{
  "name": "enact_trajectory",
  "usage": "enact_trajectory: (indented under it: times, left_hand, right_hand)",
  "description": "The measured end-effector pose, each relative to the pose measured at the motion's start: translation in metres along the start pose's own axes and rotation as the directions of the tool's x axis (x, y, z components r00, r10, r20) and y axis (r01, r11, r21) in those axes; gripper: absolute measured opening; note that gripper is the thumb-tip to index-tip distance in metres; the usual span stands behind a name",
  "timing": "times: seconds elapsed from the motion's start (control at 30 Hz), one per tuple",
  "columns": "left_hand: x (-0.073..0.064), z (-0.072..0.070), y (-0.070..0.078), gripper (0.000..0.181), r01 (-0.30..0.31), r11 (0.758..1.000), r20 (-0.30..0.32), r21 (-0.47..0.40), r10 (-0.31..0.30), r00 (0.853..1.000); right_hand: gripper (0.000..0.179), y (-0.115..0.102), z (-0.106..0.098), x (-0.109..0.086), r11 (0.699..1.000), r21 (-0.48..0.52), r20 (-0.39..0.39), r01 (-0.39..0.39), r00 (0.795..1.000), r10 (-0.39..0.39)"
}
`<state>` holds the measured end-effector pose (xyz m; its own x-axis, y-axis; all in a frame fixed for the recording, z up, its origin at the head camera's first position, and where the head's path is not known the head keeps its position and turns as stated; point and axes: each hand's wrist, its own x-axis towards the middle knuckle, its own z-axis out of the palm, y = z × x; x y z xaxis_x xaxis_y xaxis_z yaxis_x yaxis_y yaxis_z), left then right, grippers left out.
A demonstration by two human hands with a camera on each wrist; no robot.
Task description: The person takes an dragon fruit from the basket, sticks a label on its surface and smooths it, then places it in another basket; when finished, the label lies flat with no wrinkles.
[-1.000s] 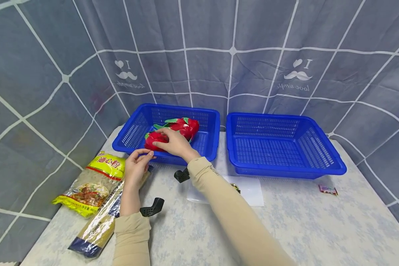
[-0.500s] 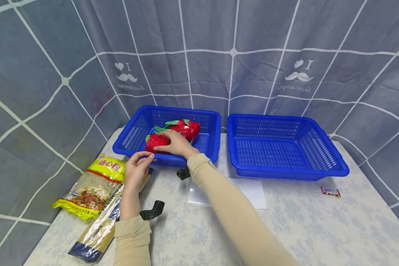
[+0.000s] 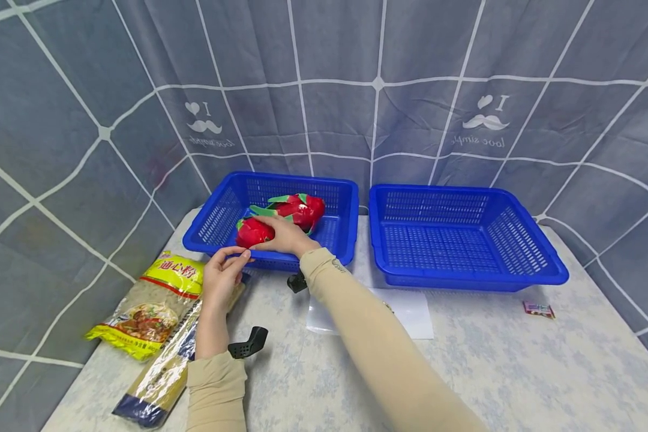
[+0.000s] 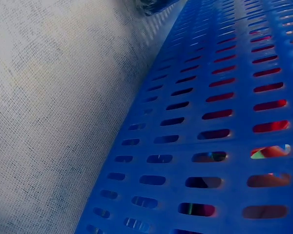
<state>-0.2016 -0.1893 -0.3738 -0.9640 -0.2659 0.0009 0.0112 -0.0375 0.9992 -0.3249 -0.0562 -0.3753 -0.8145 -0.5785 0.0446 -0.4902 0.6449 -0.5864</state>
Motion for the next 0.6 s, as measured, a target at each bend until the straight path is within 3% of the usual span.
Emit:
enact_trajectory:
  times: [0.33, 0.47, 0.6]
  left_hand:
    - [0.003, 0.0, 0.001, 0.018, -0.004, 1.0, -0.001, -0.013, 0.004, 1.0]
    - [0.011, -0.002, -0.009, 0.02, 0.009, 1.0, -0.005, -0.028, -0.009, 1.0]
    - [0.014, -0.006, -0.02, 0.025, 0.03, 1.0, -0.009, -0.004, -0.03, 1.0]
  right_hand:
    - [0.073, -0.002, -0.005, -0.002, 0.996, 0.08, -0.029, -0.035, 0.999, 0.037]
    - [0.071, -0.001, -0.007, -0.005, 0.991, 0.117, -0.063, -0.073, 0.995, 0.08]
    - [0.067, 0.0, -0.007, -0.01, 0.971, 0.218, -0.088, -0.099, 0.989, 0.12]
